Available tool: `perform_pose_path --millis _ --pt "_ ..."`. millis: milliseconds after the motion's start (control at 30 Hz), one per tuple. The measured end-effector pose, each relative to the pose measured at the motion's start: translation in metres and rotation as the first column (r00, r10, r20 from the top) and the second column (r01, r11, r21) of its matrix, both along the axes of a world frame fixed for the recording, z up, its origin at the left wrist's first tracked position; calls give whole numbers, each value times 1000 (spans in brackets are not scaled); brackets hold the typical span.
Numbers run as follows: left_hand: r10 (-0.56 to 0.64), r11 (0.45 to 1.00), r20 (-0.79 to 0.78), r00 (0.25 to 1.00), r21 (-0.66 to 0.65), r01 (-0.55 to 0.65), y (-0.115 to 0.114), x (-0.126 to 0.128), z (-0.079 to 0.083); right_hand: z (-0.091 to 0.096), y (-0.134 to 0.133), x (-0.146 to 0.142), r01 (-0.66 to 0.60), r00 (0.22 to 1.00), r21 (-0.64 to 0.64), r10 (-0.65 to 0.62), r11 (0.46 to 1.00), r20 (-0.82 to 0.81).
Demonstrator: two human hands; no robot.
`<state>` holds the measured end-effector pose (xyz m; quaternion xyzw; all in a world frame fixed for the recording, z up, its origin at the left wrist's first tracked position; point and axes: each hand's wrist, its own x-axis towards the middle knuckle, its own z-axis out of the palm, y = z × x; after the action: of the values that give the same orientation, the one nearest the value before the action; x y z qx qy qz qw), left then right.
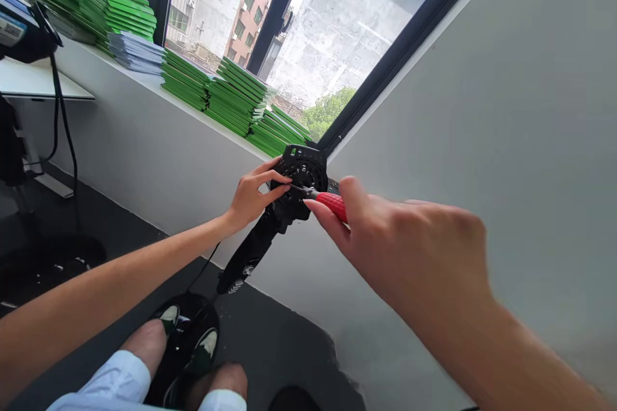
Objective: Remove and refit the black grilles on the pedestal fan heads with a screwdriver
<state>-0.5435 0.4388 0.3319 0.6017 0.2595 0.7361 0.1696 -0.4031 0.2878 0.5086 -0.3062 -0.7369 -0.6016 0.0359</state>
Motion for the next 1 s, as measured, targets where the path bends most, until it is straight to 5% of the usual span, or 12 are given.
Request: perform_pose_path --millis 133,200,300,433,533,700,833,1000 --pt "44 998 7 999 38 -44 2 -1 2 -3 7 -9 16 1000 -128 -19 992 -20" --pt "71 997 1 997 38 -71 3 -1 4 -2 10 -17 165 986 -67 -166 984 -7" --pt "82 995 -37 996 54 -80 5 -3 8 4 10 -32 425 900 -126 -434 896 -45" --pt "91 995 -70 993 45 -88 10 -7 11 17 13 -42 489 827 -392 -557 780 -76" --pt "82 996 -123 989 32 -79 12 -11 12 21 15 -43 548 801 -276 -591 789 -97" --pt "58 998 -112 992 25 -55 8 -14 12 20 10 -41 373 852 -465 -495 803 -170" --pt "42 999 7 999 -4 -42 9 -9 13 18 5 -39 413 862 -367 -487 834 -138" --pt "25 1000 43 999 -19 -24 9 -4 12 20 7 -32 300 871 -517 -451 802 -195"
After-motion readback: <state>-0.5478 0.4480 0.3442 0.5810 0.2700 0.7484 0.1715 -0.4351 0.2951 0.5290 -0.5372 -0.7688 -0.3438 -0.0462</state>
